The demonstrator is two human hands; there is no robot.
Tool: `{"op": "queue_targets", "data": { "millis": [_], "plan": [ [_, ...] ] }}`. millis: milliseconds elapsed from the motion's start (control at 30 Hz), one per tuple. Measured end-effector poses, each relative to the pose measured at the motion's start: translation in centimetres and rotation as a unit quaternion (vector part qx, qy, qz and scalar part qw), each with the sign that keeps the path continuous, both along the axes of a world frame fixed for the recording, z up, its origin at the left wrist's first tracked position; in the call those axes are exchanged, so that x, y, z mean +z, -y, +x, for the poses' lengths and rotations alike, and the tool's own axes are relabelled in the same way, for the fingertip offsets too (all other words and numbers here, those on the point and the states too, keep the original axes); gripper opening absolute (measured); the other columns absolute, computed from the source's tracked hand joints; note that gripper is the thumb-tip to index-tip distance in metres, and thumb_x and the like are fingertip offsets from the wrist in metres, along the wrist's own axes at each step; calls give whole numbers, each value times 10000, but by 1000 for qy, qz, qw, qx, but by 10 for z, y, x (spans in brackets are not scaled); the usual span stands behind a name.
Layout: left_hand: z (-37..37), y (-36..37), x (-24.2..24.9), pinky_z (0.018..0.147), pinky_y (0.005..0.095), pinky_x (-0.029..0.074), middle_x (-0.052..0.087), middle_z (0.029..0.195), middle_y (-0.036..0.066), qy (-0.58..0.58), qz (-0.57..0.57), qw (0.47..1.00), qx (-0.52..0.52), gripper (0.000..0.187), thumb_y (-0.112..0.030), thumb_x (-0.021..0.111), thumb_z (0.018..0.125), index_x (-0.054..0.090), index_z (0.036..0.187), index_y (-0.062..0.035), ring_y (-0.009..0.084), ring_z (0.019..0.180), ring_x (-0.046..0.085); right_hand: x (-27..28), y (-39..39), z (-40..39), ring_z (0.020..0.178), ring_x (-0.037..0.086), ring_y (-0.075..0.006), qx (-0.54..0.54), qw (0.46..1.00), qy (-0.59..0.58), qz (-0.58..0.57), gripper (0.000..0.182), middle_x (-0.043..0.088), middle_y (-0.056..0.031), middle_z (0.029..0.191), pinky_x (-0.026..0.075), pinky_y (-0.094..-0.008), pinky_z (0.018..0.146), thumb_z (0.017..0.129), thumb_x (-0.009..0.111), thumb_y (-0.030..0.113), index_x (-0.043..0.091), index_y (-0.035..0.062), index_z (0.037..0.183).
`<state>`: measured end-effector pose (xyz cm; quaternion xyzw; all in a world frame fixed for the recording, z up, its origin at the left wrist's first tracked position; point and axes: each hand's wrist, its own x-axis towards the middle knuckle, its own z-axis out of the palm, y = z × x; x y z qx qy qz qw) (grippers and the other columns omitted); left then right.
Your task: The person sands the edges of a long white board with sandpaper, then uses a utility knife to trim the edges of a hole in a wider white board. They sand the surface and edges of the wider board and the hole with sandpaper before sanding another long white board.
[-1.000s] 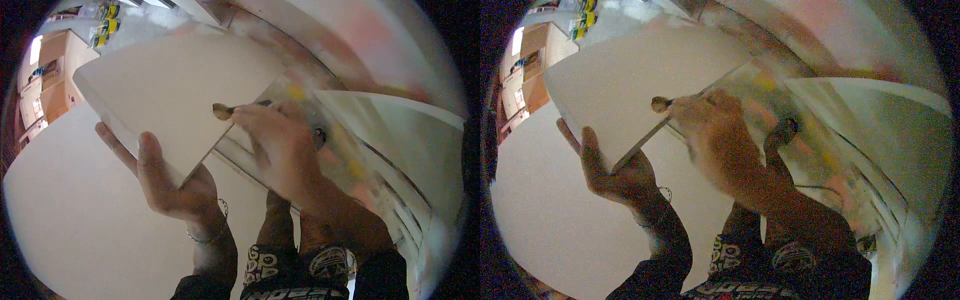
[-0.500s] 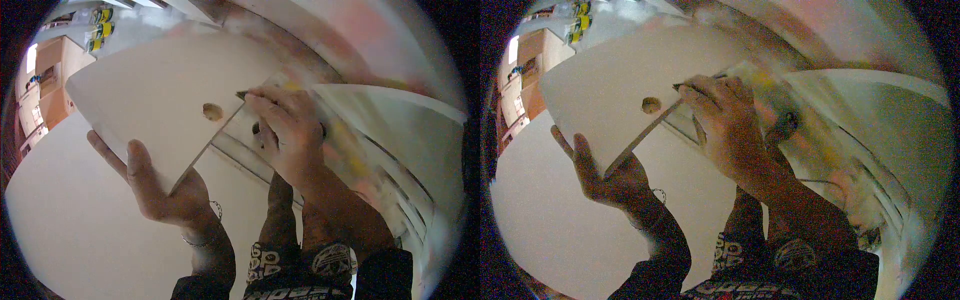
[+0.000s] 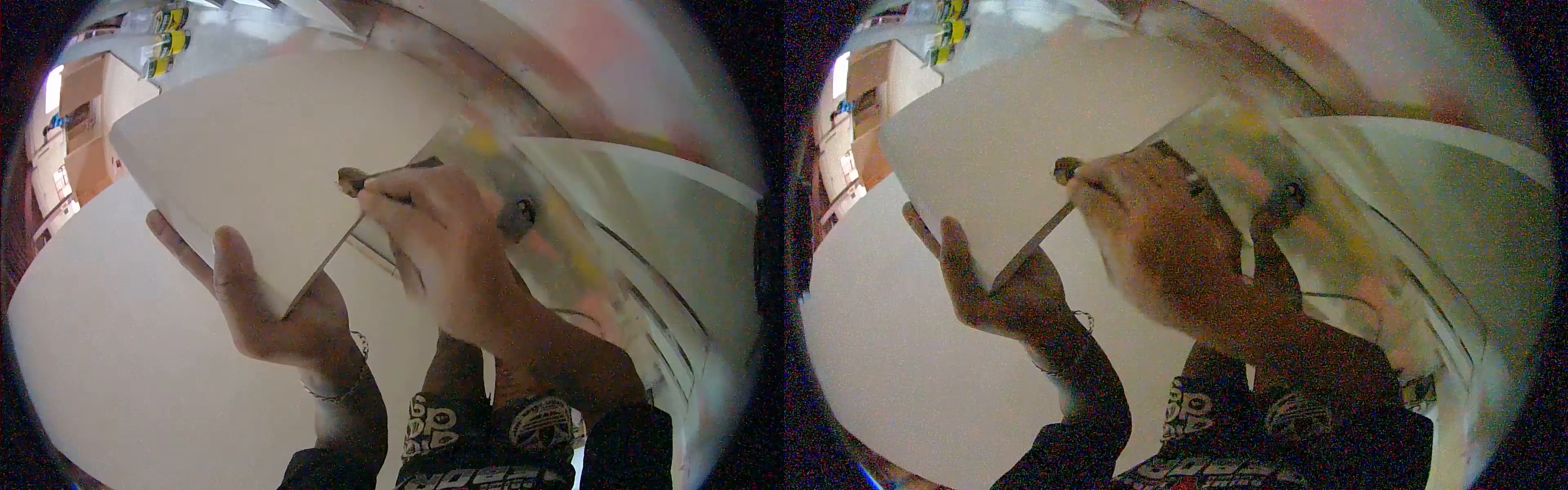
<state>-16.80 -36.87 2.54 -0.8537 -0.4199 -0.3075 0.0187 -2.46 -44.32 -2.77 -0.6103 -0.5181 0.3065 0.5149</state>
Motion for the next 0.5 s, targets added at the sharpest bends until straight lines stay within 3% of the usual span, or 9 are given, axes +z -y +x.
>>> {"op": "queue_targets", "data": {
  "millis": [133,233,300,400,500],
  "plan": [
    [-2,-1,0,1016,606,465,355,1496,344,-11,16,1000,-7,455,35,729,823,586,1252,-18,500,1352,409,-10,0,-1,1011,592,-341,-15,999,34,-2,251,647,-135,1074,467,-457,900,817,605,59,657,30,1060],
    [-10,-4,-6,1012,600,470,379,1479,348,45,-17,999,-9,477,7,758,812,583,1255,-18,494,1361,401,-6,-4,-5,996,599,-340,-10,998,48,-41,270,651,-139,1062,471,-458,898,812,611,60,664,33,1075],
    [-8,-5,-5,1005,606,474,397,1470,343,50,-15,999,-15,474,-24,770,815,584,1250,-15,496,1364,397,-7,-3,-7,957,630,-325,-28,1000,3,15,380,672,-124,1043,491,-435,822,706,674,-68,686,47,1068],
    [-1,2,-1,1003,614,473,398,1472,339,-30,27,999,-17,464,-63,773,828,583,1248,-13,502,1365,392,-18,-1,3,952,630,-323,-39,998,47,-28,378,671,-124,1041,493,-433,824,712,672,-73,691,47,1070],
    [1,1,-7,1014,601,468,421,1456,336,18,28,999,-10,459,-89,767,842,579,1253,-11,499,1360,402,5,5,1,946,629,-318,-22,1000,15,-9,379,671,-120,1037,494,-423,830,724,670,-72,693,50,1081]
  ]
}}
